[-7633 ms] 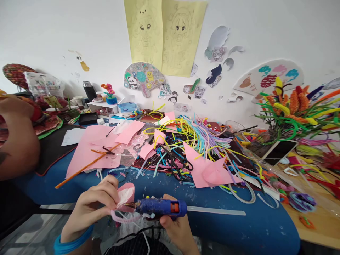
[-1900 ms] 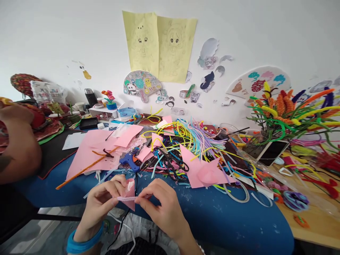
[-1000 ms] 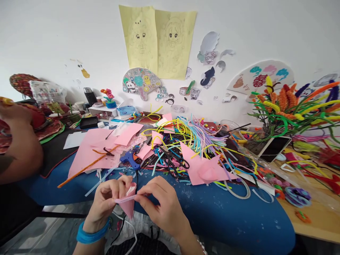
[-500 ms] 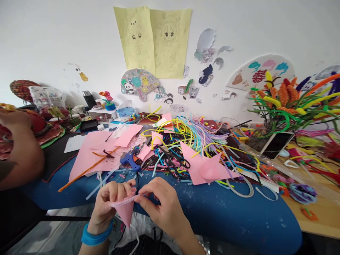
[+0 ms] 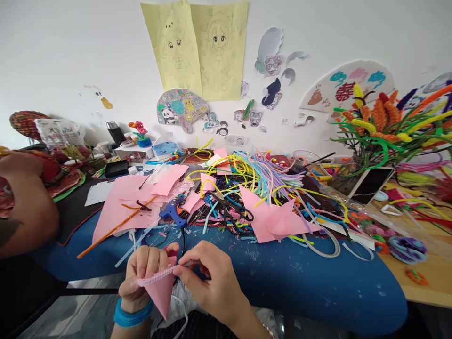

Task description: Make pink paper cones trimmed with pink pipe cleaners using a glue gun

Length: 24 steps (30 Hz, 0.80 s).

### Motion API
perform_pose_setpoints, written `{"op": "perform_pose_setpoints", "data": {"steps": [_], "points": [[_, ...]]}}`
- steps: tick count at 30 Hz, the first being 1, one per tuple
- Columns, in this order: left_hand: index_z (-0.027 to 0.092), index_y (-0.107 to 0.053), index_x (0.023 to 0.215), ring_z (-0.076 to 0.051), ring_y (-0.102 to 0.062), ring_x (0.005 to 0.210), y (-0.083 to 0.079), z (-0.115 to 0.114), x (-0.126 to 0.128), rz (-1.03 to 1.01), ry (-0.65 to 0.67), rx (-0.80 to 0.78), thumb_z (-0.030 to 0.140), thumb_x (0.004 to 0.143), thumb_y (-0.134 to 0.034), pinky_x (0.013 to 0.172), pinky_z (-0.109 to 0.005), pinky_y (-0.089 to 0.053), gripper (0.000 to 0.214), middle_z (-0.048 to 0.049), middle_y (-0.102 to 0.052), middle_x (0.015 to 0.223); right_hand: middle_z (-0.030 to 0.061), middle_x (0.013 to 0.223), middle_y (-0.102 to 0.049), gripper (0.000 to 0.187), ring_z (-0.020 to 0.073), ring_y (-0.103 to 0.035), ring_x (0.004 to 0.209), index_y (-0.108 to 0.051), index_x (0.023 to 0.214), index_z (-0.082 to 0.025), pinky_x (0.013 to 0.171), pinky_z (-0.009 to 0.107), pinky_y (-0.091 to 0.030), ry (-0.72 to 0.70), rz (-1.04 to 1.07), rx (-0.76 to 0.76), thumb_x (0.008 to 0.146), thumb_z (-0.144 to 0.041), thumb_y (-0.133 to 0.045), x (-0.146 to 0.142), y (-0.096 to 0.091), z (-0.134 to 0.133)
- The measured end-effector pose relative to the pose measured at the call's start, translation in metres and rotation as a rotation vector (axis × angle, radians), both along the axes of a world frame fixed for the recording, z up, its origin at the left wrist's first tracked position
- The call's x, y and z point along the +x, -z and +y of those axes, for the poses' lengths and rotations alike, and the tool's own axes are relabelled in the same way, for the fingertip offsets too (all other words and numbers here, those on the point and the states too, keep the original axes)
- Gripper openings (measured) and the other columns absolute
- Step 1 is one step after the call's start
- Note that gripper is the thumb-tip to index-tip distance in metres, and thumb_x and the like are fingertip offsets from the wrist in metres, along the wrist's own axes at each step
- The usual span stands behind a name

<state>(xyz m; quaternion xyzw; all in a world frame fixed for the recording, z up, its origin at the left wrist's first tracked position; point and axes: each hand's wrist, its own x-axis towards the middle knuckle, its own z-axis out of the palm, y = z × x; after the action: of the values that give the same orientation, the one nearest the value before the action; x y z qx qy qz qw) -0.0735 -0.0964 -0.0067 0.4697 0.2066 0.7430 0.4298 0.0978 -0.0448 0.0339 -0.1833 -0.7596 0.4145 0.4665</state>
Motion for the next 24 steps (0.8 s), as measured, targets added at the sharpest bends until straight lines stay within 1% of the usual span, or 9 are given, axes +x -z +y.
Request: {"op": "perform_pose_setpoints", "data": {"steps": [3,7,13,20,24], "points": [[0.021,-0.039,0.057,-0.012,-0.05,0.048,-0.001,0.0,0.001,-0.014,-0.01,-0.002,0.037,0.069,-0.076,0.087,-0.04,-0.047,0.042,0.008,-0.045,0.047,-0.0023,0.069,-0.058,0.009,0.0104,-0.048,0.056,-0.064,0.082,-0.021,0.051,0.023,-0.037,-0.002,0.002,-0.056,0.088,-0.025,-0.066,0.0,0.001,-0.001],[0.021,-0.037,0.057,-0.013,-0.049,0.052,0.0,0.002,0.002,-0.03,-0.016,0.017,0.038,0.066,-0.077,0.087,-0.036,-0.045,0.044,0.0084,-0.04,0.044,-0.0029,0.071,-0.059,0.007,0.0096,-0.049,0.058,-0.063,0.081,-0.021,0.051,0.022,-0.037,-0.017,-0.002,-0.1,0.087,-0.023,-0.067,0.0,0.001,-0.003],[0.02,-0.032,0.054,-0.012,-0.047,0.051,-0.003,0.001,0.002,-0.034,0.015,0.028,0.038,0.065,-0.079,0.085,-0.035,-0.047,0.051,0.0085,-0.034,0.043,-0.002,0.075,-0.062,0.006,0.0103,-0.057,0.063,-0.064,0.084,-0.022,0.054,0.02,-0.044,-0.052,-0.001,-0.161,0.086,-0.025,-0.068,0.001,0.002,-0.004],[0.019,-0.027,0.052,-0.01,-0.046,0.049,-0.009,0.0,0.008,-0.063,0.05,0.014,0.037,0.066,-0.08,0.089,-0.034,-0.049,0.058,0.0095,-0.027,0.043,-0.0017,0.073,-0.061,0.009,0.0103,-0.055,0.061,-0.064,0.083,-0.021,0.053,0.02,-0.043,-0.062,0.011,-0.165,0.087,-0.028,-0.068,0.0,0.005,-0.005],[0.019,-0.026,0.051,-0.009,-0.046,0.048,-0.011,0.0,0.01,-0.072,0.067,0.017,0.036,0.067,-0.081,0.089,-0.033,-0.049,0.059,0.0097,-0.024,0.042,-0.0016,0.072,-0.06,0.011,0.0104,-0.053,0.06,-0.063,0.081,-0.021,0.051,0.02,-0.041,-0.065,0.017,-0.166,0.087,-0.029,-0.068,0.0,0.004,-0.005]]}}
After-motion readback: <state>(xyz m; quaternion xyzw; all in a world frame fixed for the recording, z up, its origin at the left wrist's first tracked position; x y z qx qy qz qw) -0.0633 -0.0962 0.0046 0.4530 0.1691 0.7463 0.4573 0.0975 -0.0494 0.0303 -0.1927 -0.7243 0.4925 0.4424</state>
